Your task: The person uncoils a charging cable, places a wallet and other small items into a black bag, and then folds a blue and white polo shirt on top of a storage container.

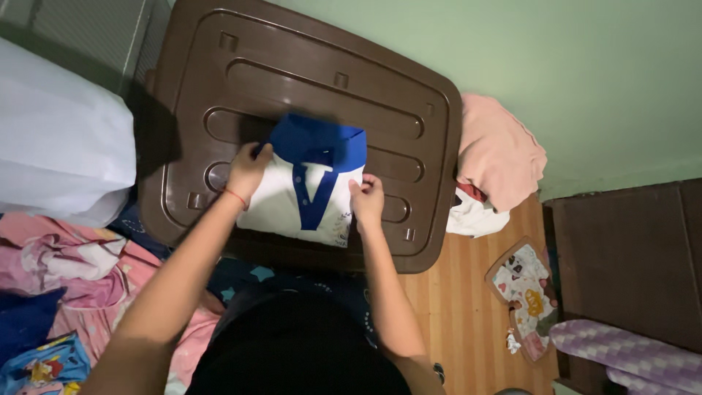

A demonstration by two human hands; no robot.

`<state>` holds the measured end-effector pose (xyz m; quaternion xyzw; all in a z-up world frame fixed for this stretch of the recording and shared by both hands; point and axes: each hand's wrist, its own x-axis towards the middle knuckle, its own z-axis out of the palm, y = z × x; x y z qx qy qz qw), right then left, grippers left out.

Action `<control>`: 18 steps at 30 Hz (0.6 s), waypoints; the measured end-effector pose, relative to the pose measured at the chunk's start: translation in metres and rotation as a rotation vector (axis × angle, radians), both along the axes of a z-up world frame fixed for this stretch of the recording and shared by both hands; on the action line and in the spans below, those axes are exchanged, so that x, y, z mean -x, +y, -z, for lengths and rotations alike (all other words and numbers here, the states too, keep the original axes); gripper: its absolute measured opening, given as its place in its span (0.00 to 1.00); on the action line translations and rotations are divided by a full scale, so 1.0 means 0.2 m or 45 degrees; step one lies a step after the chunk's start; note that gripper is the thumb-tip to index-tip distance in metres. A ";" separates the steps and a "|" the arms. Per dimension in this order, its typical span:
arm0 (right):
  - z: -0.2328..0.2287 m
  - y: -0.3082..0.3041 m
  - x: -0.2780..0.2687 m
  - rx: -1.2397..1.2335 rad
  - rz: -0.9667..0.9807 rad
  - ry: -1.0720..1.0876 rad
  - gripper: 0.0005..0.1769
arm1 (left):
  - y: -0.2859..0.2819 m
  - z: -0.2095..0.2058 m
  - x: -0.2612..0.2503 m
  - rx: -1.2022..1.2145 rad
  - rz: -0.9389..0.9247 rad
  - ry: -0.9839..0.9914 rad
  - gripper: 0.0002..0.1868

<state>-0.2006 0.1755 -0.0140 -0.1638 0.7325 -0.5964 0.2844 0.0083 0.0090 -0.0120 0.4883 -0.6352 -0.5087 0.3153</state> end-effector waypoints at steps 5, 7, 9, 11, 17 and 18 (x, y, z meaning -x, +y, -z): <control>0.01 0.09 0.00 -0.131 -0.044 -0.024 0.16 | 0.19 -0.17 -0.13 -0.018 -0.236 -0.208 0.29; 0.00 0.15 -0.02 -0.275 -0.189 -0.030 0.19 | 0.28 -0.21 -0.20 -0.048 -0.027 -0.435 0.26; 0.00 0.16 -0.08 -0.191 -0.259 -0.217 0.17 | 0.31 -0.20 -0.24 -0.088 0.075 -0.414 0.23; -0.02 0.18 -0.12 -0.063 -0.245 -0.348 0.17 | 0.31 -0.15 -0.26 -0.134 0.069 -0.148 0.20; 0.00 0.28 -0.13 -0.214 -0.176 -0.208 0.20 | 0.38 0.07 -0.34 -0.190 0.217 0.366 0.16; 0.01 0.29 -0.15 -0.342 -0.244 -0.106 0.20 | 0.41 0.09 -0.37 -0.083 0.214 0.123 0.15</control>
